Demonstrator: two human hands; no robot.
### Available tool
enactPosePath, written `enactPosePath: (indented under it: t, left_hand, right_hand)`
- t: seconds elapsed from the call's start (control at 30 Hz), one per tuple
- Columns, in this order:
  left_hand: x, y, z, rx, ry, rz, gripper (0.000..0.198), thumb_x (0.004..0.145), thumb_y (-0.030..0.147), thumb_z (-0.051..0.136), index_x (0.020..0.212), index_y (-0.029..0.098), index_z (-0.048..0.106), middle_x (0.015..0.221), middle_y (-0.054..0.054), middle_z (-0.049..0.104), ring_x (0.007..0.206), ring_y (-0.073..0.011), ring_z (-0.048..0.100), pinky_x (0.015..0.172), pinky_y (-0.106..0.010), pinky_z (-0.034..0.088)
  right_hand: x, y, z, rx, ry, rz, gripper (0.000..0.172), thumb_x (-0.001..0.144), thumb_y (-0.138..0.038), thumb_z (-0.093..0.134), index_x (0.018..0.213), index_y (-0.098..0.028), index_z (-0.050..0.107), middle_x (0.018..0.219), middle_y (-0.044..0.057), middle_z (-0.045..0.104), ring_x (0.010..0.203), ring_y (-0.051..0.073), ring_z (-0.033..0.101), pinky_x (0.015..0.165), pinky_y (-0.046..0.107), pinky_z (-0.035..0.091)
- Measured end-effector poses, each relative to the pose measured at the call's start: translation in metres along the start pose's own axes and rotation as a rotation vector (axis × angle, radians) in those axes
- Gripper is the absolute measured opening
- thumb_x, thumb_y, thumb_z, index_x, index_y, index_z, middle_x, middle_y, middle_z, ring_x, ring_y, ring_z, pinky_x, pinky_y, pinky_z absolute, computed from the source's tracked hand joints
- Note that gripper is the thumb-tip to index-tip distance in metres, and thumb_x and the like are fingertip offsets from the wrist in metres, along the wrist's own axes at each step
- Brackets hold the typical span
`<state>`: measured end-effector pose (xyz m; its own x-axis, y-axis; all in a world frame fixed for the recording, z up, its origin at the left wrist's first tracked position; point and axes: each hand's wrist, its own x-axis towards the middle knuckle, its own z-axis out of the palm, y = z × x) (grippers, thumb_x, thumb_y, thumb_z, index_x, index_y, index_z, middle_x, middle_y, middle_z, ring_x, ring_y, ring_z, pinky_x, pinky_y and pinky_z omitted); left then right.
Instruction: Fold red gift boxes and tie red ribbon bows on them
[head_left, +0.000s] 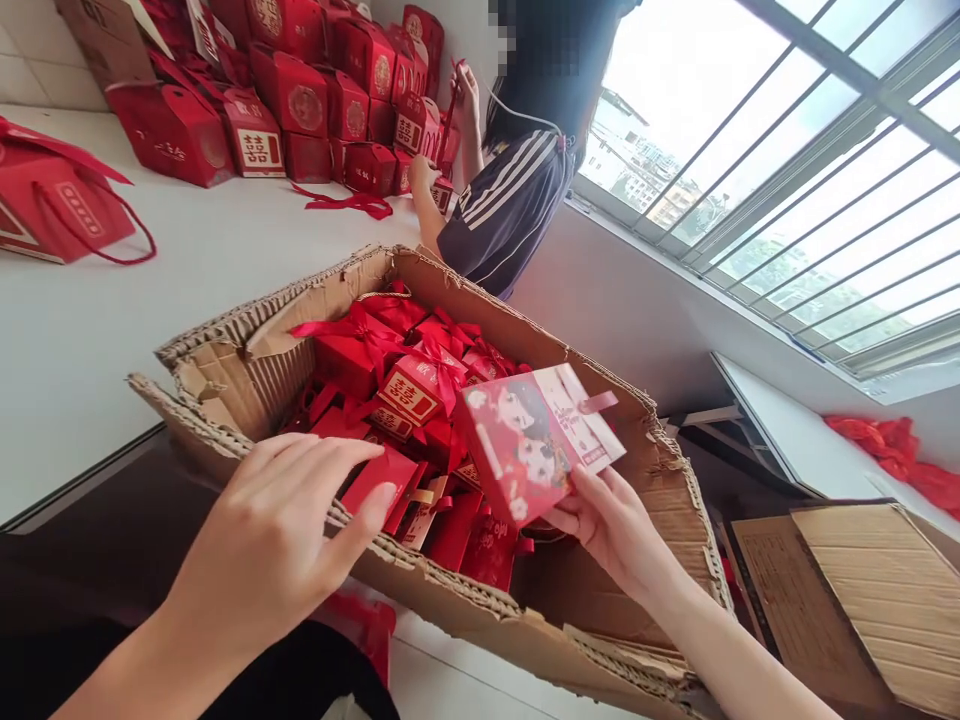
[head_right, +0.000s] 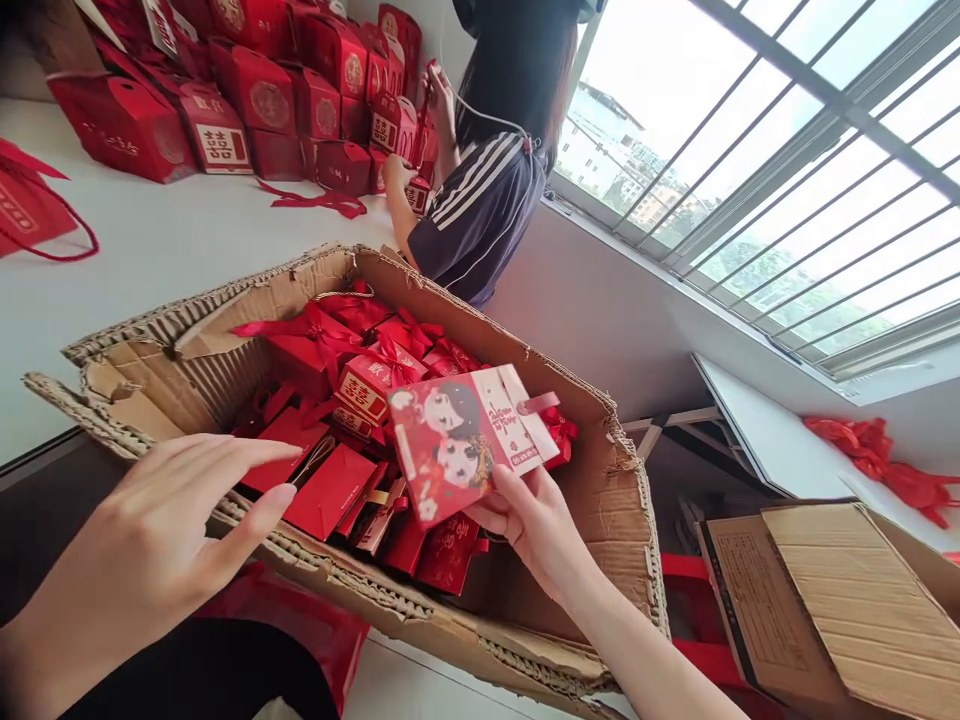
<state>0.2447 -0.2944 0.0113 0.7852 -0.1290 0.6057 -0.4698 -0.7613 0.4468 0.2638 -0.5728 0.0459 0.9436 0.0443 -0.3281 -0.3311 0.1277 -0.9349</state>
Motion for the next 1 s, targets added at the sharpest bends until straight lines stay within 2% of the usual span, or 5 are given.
enactPosePath:
  t: [0.13,0.3,0.6,0.73,1.0]
  left_hand:
    - [0.008,0.015,0.005,-0.149,-0.119,-0.101,0.071,0.079,0.059,0.054,0.137,0.021,0.037,0.120,-0.010,0.062,0.105,-0.0303,0.060,0.084,-0.040,0.047]
    - [0.012,0.029,0.005,-0.360,-0.332,0.002,0.090,0.064,0.063,0.068,0.139,0.027,0.034,0.121,-0.008,0.061,0.106,-0.0304,0.058,0.085,-0.039,0.050]
    - [0.021,0.033,0.008,-0.263,-0.439,-0.044,0.049,0.077,0.047,0.059,0.119,0.021,0.053,0.106,-0.007,0.067,0.094,-0.0266,0.062,0.082,-0.038,0.048]
    - [0.030,0.035,-0.004,-0.300,-0.608,-0.113,0.030,0.075,0.041,0.061,0.101,0.026,0.060,0.092,0.000,0.069,0.083,-0.0240,0.063,0.070,-0.032,0.049]
    - [0.029,0.036,-0.010,-0.323,-0.580,-0.134,0.030,0.073,0.042,0.062,0.098,0.026,0.064,0.089,-0.001,0.069,0.083,-0.0246,0.063,0.067,-0.030,0.048]
  right_hand:
    - [-0.005,0.010,-0.008,-0.296,-0.014,-0.310,0.039,0.070,-0.037,0.076,0.101,-0.023,0.059,0.110,0.008,0.069,0.101,0.022,0.064,0.088,0.036,0.054]
    - [-0.001,0.012,-0.012,-0.270,-0.239,-0.265,0.031,0.073,-0.046,0.071,0.090,-0.024,0.056,0.099,0.009,0.070,0.098,0.025,0.065,0.082,0.041,0.054]
    - [-0.017,-0.007,0.008,-0.382,0.019,-0.521,0.036,0.069,-0.046,0.074,0.096,-0.025,0.061,0.093,0.007,0.072,0.084,0.024,0.068,0.073,0.036,0.056]
    - [-0.028,-0.019,0.018,-0.428,-0.012,-0.601,0.034,0.071,-0.049,0.072,0.095,-0.025,0.063,0.088,0.006,0.072,0.078,0.023,0.068,0.068,0.033,0.057]
    - [-0.036,-0.023,0.026,-0.443,-0.039,-0.654,0.037,0.070,-0.051,0.072,0.094,-0.024,0.063,0.083,0.005,0.072,0.076,0.023,0.068,0.067,0.033,0.058]
